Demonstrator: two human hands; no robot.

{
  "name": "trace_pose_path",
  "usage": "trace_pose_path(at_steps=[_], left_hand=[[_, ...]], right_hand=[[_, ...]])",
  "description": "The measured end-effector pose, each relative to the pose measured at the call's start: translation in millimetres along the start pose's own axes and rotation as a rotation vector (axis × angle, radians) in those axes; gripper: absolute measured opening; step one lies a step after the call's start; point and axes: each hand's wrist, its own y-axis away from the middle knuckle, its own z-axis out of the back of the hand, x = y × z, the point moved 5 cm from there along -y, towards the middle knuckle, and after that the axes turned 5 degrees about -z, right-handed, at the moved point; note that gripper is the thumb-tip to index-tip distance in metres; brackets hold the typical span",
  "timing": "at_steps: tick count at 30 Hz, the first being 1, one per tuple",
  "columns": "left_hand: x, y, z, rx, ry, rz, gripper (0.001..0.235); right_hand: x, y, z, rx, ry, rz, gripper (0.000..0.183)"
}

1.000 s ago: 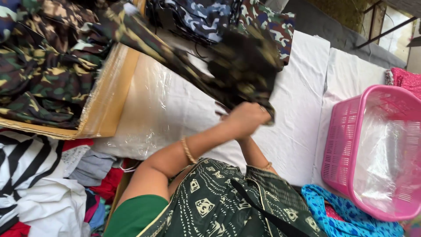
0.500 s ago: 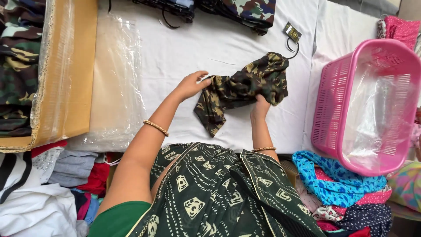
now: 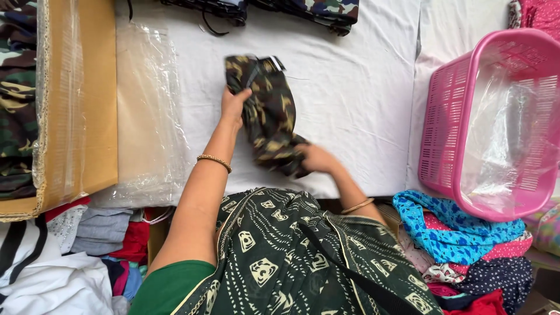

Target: The person folds camouflage-patterned shorts on a white surface. They smooth the fabric, fold the legs inward, and then fold the shorts in half before stacking them. The process is repeated with multiple pairs of shorts.

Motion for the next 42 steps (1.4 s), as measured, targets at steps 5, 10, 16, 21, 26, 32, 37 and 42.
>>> trace_pose_path(at_steps=[5, 10, 16, 21, 26, 32, 37, 42], left_hand=[[-59, -26, -30, -0.075, 0.618, -0.320, 0.051], [-106, -4, -61, -0.024, 0.809, -0.365, 0.051], [-28, 24, 33, -0.078, 0.659, -0.167, 0.067], [18, 51, 140, -0.299, 0.287, -0.096, 0.079], [-22, 23, 145, -0.291, -0.117, -0.093, 0.061], [-16, -6, 105, -0.145, -0.410, -0.182, 0.049], [8, 31, 138, -0.152, -0.593, -0.037, 0.042], [-40, 33, 117, -0.266, -0.534, -0.072, 0.053]], right_hand=[[-45, 76, 156, -0.557, 0.086, -0.174, 0.057], [-12, 160, 219, -1.289, 0.435, -0.131, 0.033], [-126, 144, 153, -1.466, 0.496, -0.317, 0.039], [-217, 107, 86, -1.191, 0.126, -0.595, 0.056], [-172, 55, 88, -1.204, 0.018, -0.350, 0.037], [-8, -16, 118, -0.872, -0.154, 0.028, 0.024], [26, -49, 86, -0.665, -0.256, 0.057, 0.030], [49, -62, 56, -0.491, 0.038, 0.042, 0.049]])
